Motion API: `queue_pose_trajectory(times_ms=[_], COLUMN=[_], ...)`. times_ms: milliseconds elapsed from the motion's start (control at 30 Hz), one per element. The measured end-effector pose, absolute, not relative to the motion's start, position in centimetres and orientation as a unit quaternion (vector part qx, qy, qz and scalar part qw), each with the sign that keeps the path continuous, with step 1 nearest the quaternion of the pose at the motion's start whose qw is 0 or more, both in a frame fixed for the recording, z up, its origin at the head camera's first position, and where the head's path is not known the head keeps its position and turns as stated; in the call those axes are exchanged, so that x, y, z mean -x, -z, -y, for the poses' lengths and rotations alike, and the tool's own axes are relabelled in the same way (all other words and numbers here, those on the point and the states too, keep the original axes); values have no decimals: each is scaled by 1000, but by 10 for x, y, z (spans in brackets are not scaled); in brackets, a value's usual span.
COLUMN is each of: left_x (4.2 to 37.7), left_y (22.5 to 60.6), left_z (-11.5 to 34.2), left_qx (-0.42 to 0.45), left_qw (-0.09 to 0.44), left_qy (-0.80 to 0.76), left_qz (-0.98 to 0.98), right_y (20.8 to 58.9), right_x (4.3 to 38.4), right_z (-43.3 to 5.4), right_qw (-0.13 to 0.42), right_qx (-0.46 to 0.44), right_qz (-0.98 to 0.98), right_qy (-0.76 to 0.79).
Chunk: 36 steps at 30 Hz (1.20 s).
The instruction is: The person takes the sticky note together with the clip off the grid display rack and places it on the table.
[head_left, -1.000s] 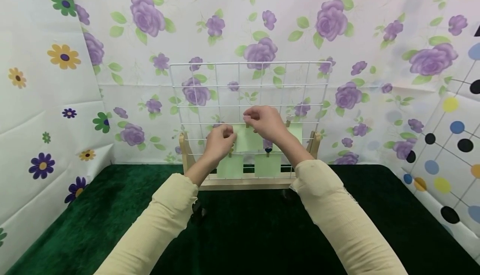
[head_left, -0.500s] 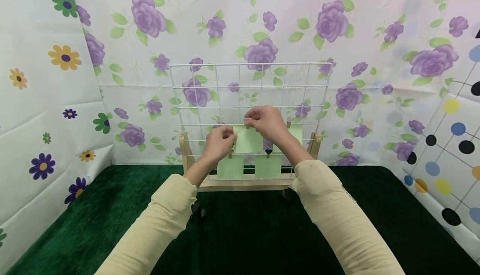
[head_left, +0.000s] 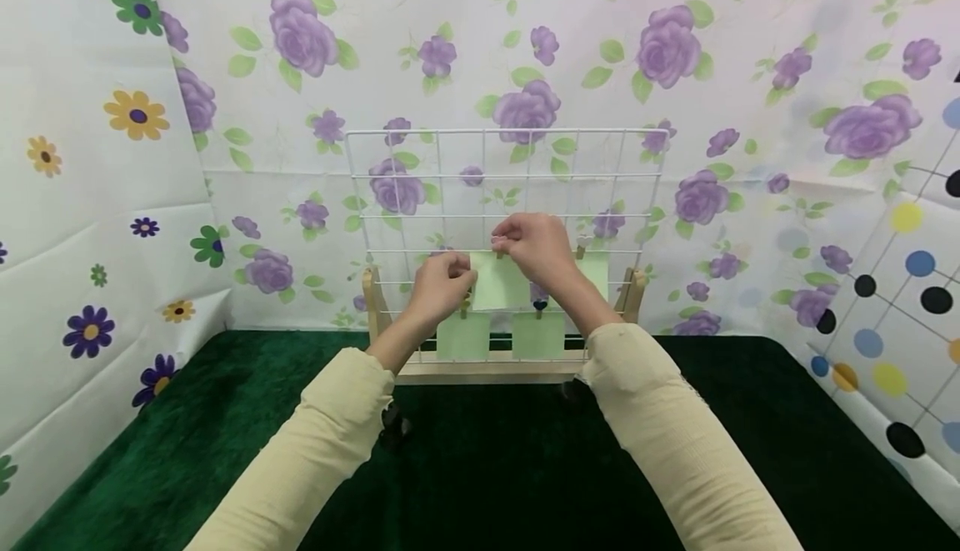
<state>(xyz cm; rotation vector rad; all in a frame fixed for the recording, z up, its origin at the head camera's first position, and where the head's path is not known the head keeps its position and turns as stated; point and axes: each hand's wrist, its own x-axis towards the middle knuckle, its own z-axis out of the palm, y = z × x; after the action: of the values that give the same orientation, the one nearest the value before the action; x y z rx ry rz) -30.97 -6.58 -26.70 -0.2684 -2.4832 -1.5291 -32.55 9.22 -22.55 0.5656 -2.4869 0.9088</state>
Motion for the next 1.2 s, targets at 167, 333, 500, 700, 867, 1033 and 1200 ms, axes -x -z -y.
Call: queue_pose_trajectory(times_ms=[167,333,500,700,867,1033,1200], left_x=[309,307,304,298,294,290,287], left_y=[267,268,271,276,278,282,290], left_z=[66,66,67,73,83,95,107], left_qx=[93,99,104,110,108,87,73], left_qw=[105,103,92,74,65,58,39], left_qy=[514,510,511,525,540,554,556], left_qz=[846,848,848,841,833,826,827], right_y=[227,220,213,217,224,233,244], right_x=[326,324,319,317,314,311,307], right_z=[-92,-94,-96,-106,-117,-126,-132], right_qw=[228,240,216,195,177,156,152], right_qx=[-207,-203,-201,-196,-195,-211,-221], right_qz=[893,877,866,856,860,870,873], right_qy=[-329,-363,-404,-438,-436,-417,-408])
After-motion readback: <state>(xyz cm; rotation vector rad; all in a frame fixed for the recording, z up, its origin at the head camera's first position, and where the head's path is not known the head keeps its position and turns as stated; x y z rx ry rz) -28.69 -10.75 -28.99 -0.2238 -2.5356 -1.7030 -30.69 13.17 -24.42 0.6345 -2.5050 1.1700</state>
